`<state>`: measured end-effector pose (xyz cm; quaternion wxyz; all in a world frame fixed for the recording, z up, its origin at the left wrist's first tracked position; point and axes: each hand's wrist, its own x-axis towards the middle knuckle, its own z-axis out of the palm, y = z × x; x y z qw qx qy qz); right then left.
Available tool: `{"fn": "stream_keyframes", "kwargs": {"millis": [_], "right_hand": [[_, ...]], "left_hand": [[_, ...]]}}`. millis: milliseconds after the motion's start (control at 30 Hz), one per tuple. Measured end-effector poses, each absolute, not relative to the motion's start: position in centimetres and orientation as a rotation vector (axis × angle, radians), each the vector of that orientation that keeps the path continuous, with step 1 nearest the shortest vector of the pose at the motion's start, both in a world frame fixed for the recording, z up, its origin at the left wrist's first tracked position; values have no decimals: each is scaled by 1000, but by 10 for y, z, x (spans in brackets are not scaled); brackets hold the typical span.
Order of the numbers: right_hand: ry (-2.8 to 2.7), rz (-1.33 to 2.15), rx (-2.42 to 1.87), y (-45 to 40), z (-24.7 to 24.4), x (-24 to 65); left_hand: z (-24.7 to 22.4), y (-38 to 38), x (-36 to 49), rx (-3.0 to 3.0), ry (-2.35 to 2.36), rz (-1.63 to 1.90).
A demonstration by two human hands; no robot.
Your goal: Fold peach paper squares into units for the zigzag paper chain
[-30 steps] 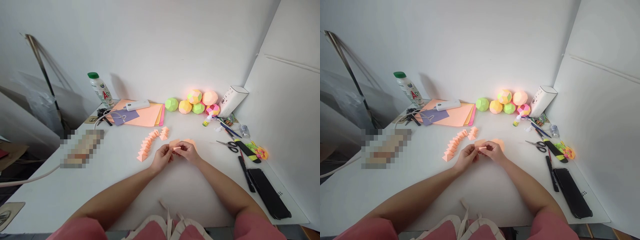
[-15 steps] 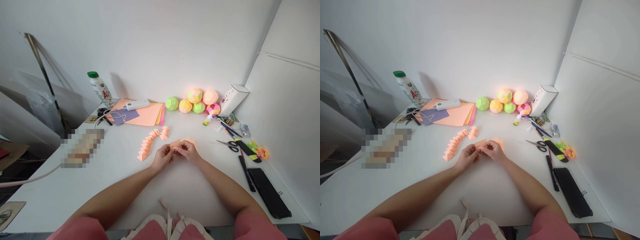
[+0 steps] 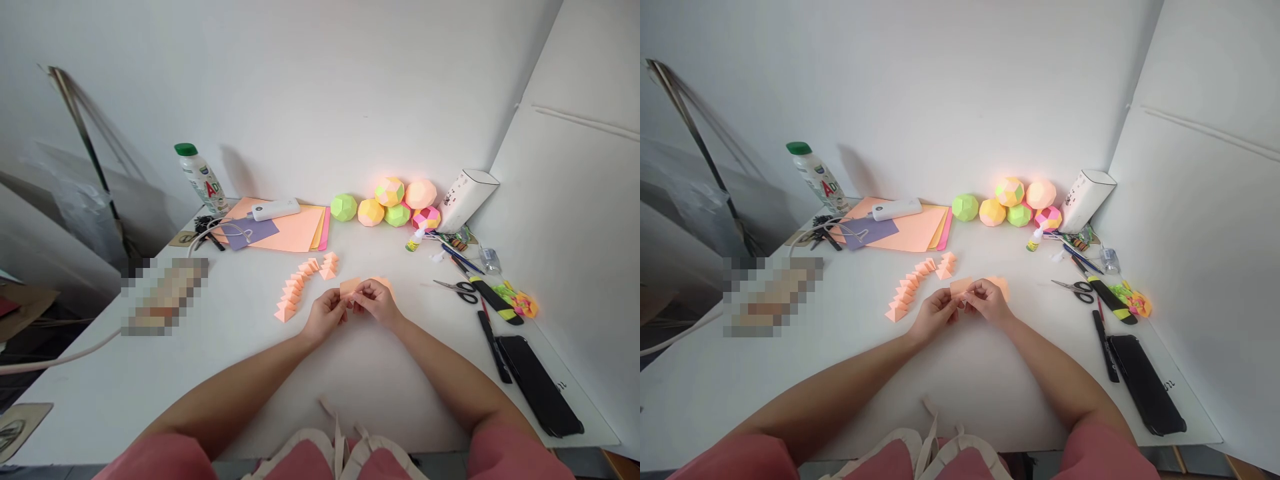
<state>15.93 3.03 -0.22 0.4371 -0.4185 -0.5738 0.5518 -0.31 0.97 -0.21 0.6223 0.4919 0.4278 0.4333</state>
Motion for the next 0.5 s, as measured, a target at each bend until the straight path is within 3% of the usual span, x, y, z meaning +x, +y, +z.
{"fn": "stream_keyframes", "kwargs": {"millis": [500], "right_hand": [[-1475, 1482, -1094, 30, 3, 160]], "left_hand": [[5, 8, -2, 1059, 991, 1042]]}}
